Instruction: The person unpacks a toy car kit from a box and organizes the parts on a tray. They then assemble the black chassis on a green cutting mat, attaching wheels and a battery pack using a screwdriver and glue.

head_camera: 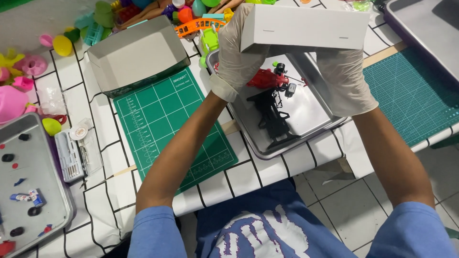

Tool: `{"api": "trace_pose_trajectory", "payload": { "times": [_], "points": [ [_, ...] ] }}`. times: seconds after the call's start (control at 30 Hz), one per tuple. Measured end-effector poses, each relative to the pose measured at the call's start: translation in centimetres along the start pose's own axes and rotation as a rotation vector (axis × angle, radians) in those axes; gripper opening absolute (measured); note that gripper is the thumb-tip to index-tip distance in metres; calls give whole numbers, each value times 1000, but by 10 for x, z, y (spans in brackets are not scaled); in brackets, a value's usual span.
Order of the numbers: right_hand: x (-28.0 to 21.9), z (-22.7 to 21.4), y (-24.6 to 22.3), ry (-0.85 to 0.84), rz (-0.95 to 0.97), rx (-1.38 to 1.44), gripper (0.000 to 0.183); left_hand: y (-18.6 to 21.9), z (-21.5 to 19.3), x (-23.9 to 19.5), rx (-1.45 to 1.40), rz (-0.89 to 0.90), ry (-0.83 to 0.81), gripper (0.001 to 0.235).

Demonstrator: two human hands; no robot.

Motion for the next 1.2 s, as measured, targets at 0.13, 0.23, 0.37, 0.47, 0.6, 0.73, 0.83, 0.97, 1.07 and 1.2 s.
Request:
{"api": "trace_pose_trajectory", "payload": {
  "times": [0.13,0.23,0.37,0.47,0.6,0.73,0.83,0.97,1.07,1.2],
  "points": [
    [4,1,-1,12,18,30,17,-24,-2,2,55,-26,57,42],
    [7,5,-3,16,27,53,17,-11,-2,1,71,-3,40,35],
    [4,13,-9,21,37,73,18,-8,-6,-10,3,-70,-28,33],
    [-6,33,0,21,194,325,24,-7,-14,-23,121,-51,33,21],
    [-4,45,0,-198,112,249,29,-49,-27,-44,381,-203,122,24],
    [-3,40,9,-185,128,307,53,-26,-29,-37,408,-188,104,20],
    [18,24,-2,-292,-230,-140,28,5,-31,-17,281,-44,125,16],
    [16,62,-51,-529,-1067,-634,39,-17,-54,-5,377,-82,336,42],
    [32,63,-24,-478,-785,-497,48,-52,-88,-6,-429,-689,544,36],
    [31,92,26,-495,-460,-363,41,-57,-146,-42,-523,-971,911,78]
  ]
}}
Point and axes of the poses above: each hand's wrist, its own x-axis towards the middle knuckle, its own z-axis out of the palm, y = z × x, the point moved 8 cm from there along x, towards the middle knuckle, and after that the axes turned 15 degrees about -z, right-handed, at the moved point
